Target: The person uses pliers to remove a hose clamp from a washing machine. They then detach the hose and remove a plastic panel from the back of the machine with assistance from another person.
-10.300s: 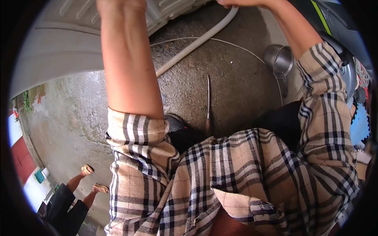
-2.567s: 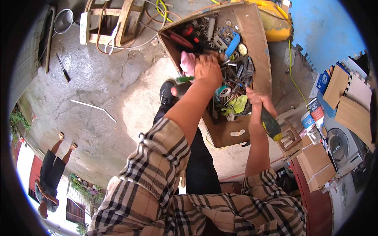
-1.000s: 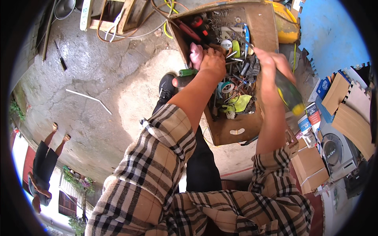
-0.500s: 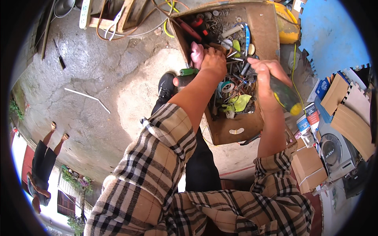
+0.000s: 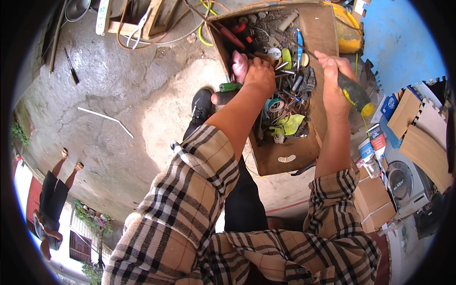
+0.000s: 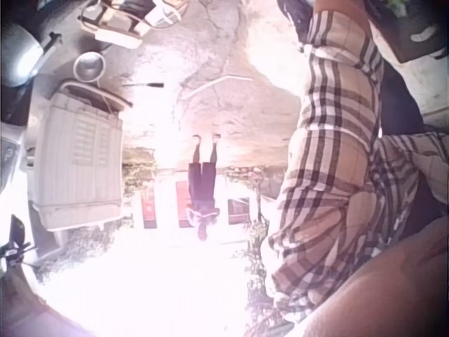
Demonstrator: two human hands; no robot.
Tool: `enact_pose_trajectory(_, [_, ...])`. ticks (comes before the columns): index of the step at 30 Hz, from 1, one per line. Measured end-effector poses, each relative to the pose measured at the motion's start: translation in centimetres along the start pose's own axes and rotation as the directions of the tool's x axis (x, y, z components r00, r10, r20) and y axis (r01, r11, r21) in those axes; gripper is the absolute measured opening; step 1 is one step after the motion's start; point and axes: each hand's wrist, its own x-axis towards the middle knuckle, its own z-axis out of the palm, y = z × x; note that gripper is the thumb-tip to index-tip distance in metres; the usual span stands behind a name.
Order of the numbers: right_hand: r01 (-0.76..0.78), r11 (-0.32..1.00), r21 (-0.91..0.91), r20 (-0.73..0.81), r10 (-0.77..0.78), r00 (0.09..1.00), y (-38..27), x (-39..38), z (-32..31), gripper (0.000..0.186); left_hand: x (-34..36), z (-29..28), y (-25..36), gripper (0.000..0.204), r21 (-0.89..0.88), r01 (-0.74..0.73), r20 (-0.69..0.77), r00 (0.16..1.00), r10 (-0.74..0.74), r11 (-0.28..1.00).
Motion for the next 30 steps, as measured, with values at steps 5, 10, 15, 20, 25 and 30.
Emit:
enact_pose_trajectory(5, [-0.039, 0.965, -0.26, 0.054, 0.055, 0.997, -2.4, -1.5, -1.5, 0.015, -0.2, 0.0, -0.1, 0.035, 0.009, 0.014, 0.011, 1.0, -0.014, 1.0])
enact_pose_trajectory(10, [0.021, 0.994, -0.103, -0.041, -0.025, 0.999, -4.1, -1.8, -2.6, 0.016, -0.2, -0.5, 0.0, 0.035, 0.0, -0.005, 0.029, 1.0, 0.005, 1.0])
enact_pose_trajectory(15, [0.058, 0.995, -0.087, 0.048, -0.054, 0.997, -3.8, -0.3, 0.3, 0.016, -0.2, -0.4, 0.0, 0.035, 0.003, 0.001, 0.027, 1.0, -0.001, 1.0])
enact_pose_trajectory(20, [0.06, 0.996, -0.069, -0.044, -0.063, 0.997, 0.0, 1.0, 2.0, 0.014, -0.2, -0.3, 0.2, 0.036, 0.006, -0.011, 0.022, 1.0, 0.011, 1.0])
enact_pose_trajectory(25, [-0.026, 0.999, -0.038, -0.203, 0.018, 0.979, 0.4, 0.4, -0.1, 0.016, -0.2, -0.2, 0.0, 0.036, -0.013, -0.004, 0.022, 1.0, 0.005, 1.0])
enact_pose_trajectory(30, [-0.101, 0.988, -0.118, -0.149, 0.083, 0.985, 0.1, -1.2, -1.5, 0.017, -0.2, -0.9, 0.7, 0.046, 0.17, -0.008, 0.019, 1.0, 0.004, 0.985])
